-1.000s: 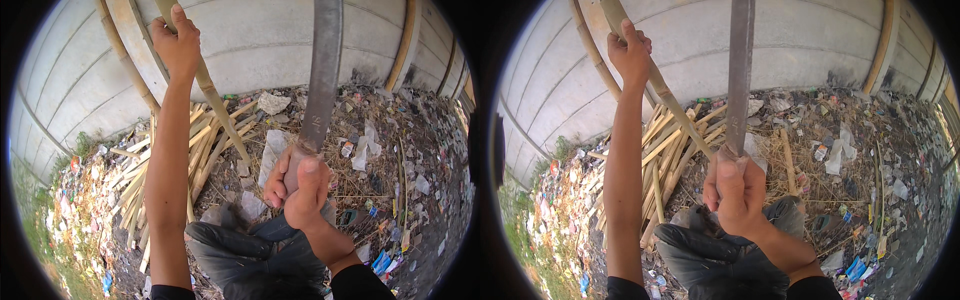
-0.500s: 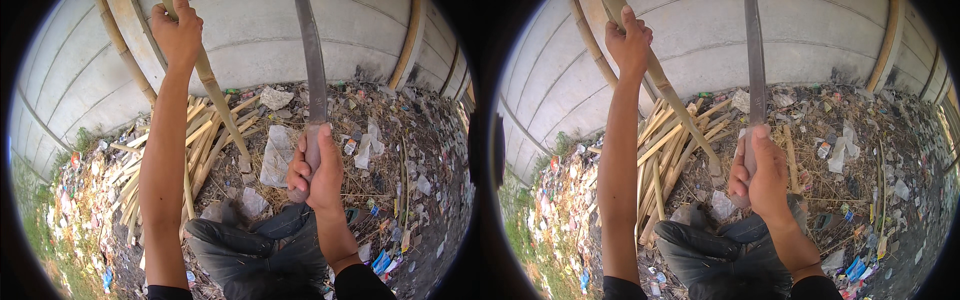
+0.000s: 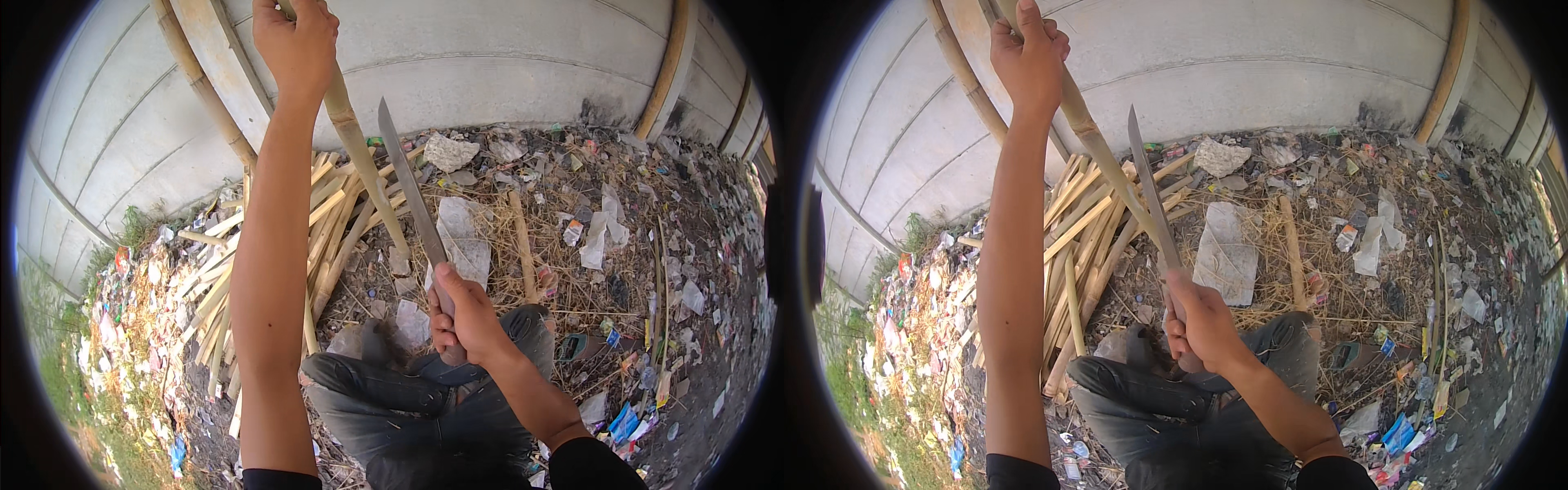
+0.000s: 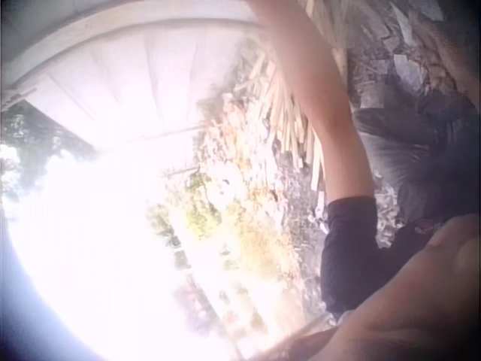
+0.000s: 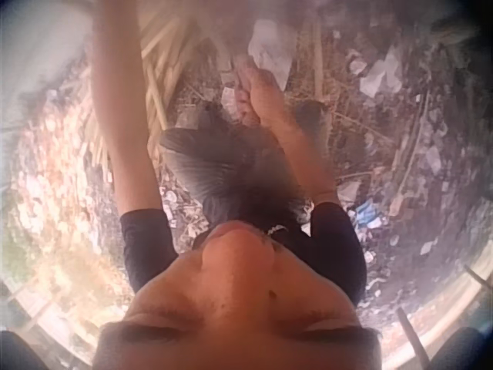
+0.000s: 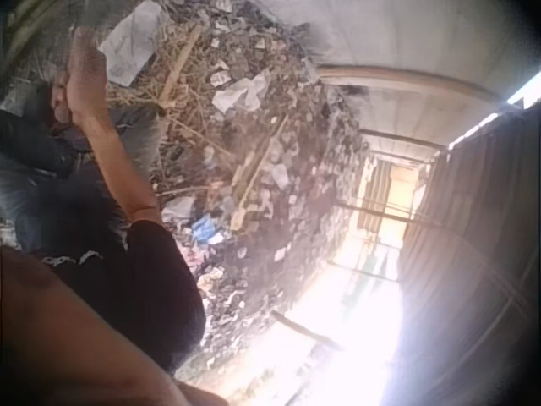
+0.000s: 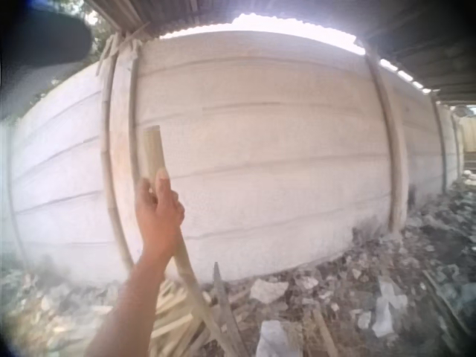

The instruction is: The person sits on the ground and uses a knife to split long bamboo poles into thin strips. They hold the bamboo with one hand and use the knife to carefully split the material lengthwise, creating a pile of bamboo strips.

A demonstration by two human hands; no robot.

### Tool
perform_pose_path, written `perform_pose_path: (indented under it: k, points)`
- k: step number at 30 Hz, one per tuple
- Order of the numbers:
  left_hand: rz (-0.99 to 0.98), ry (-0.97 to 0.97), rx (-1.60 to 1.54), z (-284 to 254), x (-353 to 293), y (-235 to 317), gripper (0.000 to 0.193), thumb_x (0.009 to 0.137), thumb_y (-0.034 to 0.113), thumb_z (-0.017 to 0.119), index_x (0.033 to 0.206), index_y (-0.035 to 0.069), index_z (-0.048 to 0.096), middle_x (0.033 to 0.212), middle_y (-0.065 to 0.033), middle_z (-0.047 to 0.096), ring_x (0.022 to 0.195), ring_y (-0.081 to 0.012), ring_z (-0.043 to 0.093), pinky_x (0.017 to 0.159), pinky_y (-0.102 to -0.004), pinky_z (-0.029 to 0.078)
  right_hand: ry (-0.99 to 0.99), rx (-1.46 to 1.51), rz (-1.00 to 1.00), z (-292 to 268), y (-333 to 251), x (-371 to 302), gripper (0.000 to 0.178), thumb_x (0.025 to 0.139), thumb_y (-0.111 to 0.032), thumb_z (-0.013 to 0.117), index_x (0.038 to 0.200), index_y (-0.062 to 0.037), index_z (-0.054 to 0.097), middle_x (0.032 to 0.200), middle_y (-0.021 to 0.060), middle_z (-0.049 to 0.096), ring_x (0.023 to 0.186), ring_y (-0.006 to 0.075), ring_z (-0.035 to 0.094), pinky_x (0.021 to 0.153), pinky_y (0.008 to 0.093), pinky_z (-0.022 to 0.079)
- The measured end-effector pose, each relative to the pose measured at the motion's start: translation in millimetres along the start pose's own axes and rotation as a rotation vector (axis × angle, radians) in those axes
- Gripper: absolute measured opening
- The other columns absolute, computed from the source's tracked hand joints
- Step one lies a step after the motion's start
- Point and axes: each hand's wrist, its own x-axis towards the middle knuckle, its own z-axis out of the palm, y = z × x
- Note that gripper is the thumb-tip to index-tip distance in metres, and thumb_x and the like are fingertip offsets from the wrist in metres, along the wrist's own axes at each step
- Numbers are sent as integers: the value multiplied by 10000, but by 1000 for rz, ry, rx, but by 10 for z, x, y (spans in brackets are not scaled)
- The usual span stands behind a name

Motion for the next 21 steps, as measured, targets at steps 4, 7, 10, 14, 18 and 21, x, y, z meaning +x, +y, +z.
perform_pose_path:
  k: [4, 7, 10, 14, 18, 21]
  points:
    - [38, 80, -6, 65, 1, 50, 287, 1043, 312, 616, 1012, 73, 462, 585, 79, 382, 451, -24, 374, 382, -209, 290, -99, -13, -640, 385, -863, -318, 667, 967, -738, 438, 858, -81, 451, 526, -10, 398, 361, 127, 391, 400, 308, 414]
    - [54, 66, 11, -52, 37, 50, 282, 1039, 304, 624, 1029, 71, 465, 588, 74, 392, 453, -27, 381, 380, -212, 297, -66, 122, -1029, 527, -753, -221, 683, 956, -762, 426, 852, -87, 428, 532, 6, 409, 388, 127, 420, 422, 302, 417]
    - [2, 60, -1, -68, 55, -5, 321, 1029, 305, 642, 1145, 66, 463, 601, 65, 412, 452, -35, 389, 377, -223, 303, -59, -56, -497, 317, -69, 43, 637, 956, -720, 494, 849, -92, 460, 563, -1, 425, 404, 135, 432, 448, 337, 431]
    - [30, 81, 182, -157, 31, 105, 438, 1006, 418, 648, 969, 41, 429, 701, -60, 565, 523, -107, 520, 469, -257, 419, 122, 52, 249, -37, 609, 403, 599, 963, -654, 561, 845, -69, 508, 565, -17, 433, 390, 131, 425, 440, 335, 442]
    - [12, 83, 211, -194, -31, 133, 427, 1004, 412, 654, 980, 49, 431, 709, -54, 568, 526, -103, 520, 474, -255, 418, 25, 46, -3, 124, 163, 241, 612, 966, -656, 557, 842, -58, 514, 540, -9, 432, 373, 133, 424, 405, 318, 431]
    - [25, 85, 188, -98, -4, 111, 426, 1004, 413, 655, 977, 49, 433, 704, -51, 564, 523, -104, 517, 474, -256, 419, -89, 23, -459, 461, -651, -59, 575, 1016, -598, 495, 815, -60, 492, 535, 8, 435, 379, 129, 435, 389, 307, 406]
